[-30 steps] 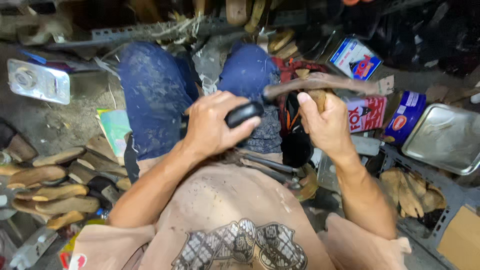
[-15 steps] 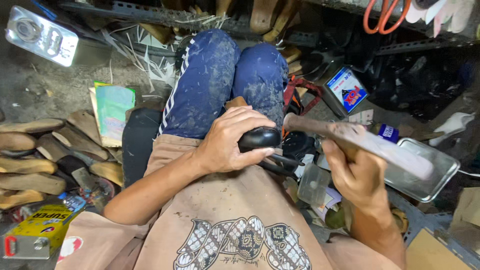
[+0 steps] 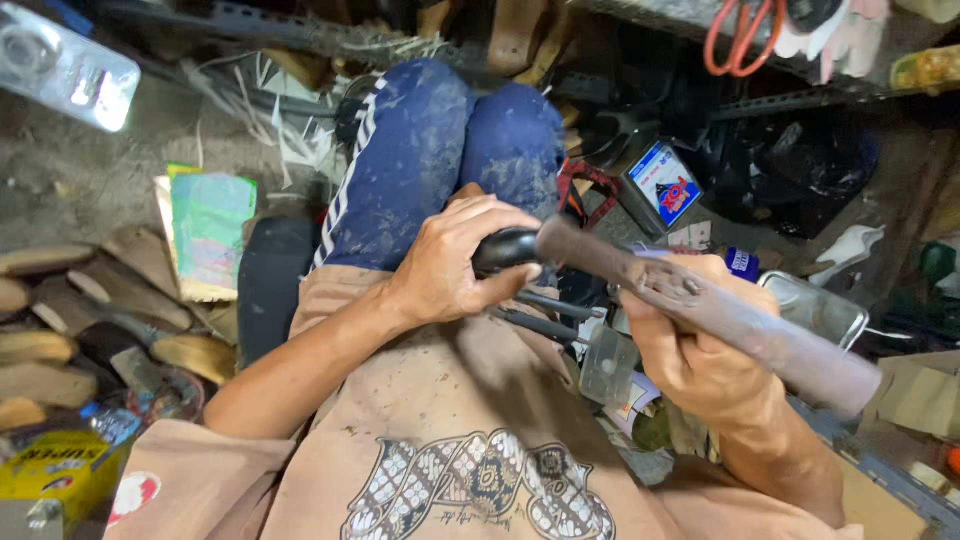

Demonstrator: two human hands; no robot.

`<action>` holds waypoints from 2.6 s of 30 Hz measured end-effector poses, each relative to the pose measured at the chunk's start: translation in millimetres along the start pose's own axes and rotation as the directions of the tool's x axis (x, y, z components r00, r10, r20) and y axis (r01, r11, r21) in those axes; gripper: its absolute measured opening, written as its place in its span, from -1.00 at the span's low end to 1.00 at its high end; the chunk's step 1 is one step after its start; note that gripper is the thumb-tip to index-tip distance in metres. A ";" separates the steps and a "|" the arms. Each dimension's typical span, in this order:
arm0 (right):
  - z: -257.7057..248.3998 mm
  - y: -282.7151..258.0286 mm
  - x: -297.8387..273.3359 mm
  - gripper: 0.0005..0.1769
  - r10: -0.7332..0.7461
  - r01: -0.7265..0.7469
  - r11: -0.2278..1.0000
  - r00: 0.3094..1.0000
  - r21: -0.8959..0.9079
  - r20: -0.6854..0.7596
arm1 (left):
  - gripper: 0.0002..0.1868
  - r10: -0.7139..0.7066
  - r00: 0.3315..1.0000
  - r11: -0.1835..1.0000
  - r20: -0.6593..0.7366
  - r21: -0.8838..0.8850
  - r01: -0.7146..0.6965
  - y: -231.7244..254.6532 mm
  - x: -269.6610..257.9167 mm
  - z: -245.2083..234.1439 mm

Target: The person sits cross-legged on the floor and uses a hammer and a curved metal tool to repeatedly strike and shape the sole of a black shoe held on their lap. They rotate the shoe to work on different areas of the sole and heel.

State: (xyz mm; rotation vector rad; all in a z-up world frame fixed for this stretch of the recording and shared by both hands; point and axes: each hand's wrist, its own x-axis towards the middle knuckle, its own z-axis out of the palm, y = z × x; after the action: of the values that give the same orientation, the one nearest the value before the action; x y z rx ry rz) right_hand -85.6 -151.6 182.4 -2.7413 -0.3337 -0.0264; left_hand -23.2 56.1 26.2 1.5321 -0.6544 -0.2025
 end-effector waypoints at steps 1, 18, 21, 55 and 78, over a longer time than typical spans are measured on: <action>5.4 -0.7 2.1 -0.78 -0.005 0.005 1.000 1.000 0.007 0.006 | -0.59 -0.008 1.000 1.000 -0.006 0.003 0.008 -0.7 -6.0 -0.4; 52.7 16.3 17.4 -0.51 0.155 -0.149 0.920 0.988 0.361 0.015 | -0.60 -0.143 0.988 0.981 -0.057 -0.141 0.134 -23.8 -23.4 -14.6; 56.5 17.3 22.4 -0.50 0.153 -0.135 0.924 0.988 0.357 -0.023 | -0.54 -0.145 0.979 0.982 -0.143 -0.143 0.125 -9.0 -20.3 -29.5; 60.7 -9.0 32.8 -0.79 -0.112 0.102 0.978 0.993 0.183 0.048 | -0.49 -0.118 0.983 0.993 -0.143 -0.048 0.112 -10.4 -39.9 -40.8; 136.9 -26.2 -10.9 -0.45 0.318 -0.202 0.837 0.936 0.509 -0.152 | -0.58 -0.135 0.959 0.973 -0.250 -0.216 0.081 -26.0 -51.3 -46.0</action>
State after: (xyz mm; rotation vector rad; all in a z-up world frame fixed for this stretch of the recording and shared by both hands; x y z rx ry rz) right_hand -106.0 -79.7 64.2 -2.2243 0.0987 -0.1642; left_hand -34.5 120.2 -8.2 1.3669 -0.3271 -0.1406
